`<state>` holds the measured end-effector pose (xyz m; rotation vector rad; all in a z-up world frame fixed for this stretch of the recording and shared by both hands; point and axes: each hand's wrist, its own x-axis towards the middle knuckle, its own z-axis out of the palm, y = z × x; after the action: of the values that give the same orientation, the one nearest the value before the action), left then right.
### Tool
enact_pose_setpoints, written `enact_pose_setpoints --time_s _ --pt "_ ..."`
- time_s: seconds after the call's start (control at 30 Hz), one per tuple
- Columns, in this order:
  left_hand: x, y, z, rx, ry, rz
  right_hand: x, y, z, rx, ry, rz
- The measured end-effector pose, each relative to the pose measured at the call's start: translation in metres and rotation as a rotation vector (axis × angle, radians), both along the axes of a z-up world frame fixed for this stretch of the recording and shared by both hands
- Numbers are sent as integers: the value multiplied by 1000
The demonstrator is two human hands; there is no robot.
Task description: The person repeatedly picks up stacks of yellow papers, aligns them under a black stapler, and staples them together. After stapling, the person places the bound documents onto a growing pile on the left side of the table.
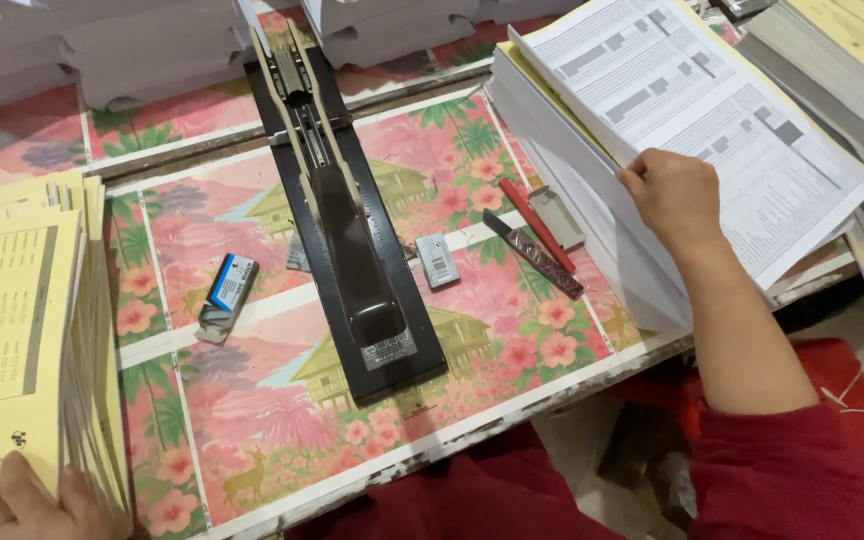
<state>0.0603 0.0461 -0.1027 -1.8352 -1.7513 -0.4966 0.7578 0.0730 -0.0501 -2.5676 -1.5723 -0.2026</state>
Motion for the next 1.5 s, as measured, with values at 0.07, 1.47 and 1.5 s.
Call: enact_pose_setpoints --time_s 0.07,1.47,1.5 --pt "-10 2 -6 -71 -41 6 -11 -1 13 1 53 -37" --pt "-16 6 -12 83 137 2 -44 -9 76 13 586 -181" --pt "-18 5 -14 38 105 4 -44 -10 78 13 598 -176"
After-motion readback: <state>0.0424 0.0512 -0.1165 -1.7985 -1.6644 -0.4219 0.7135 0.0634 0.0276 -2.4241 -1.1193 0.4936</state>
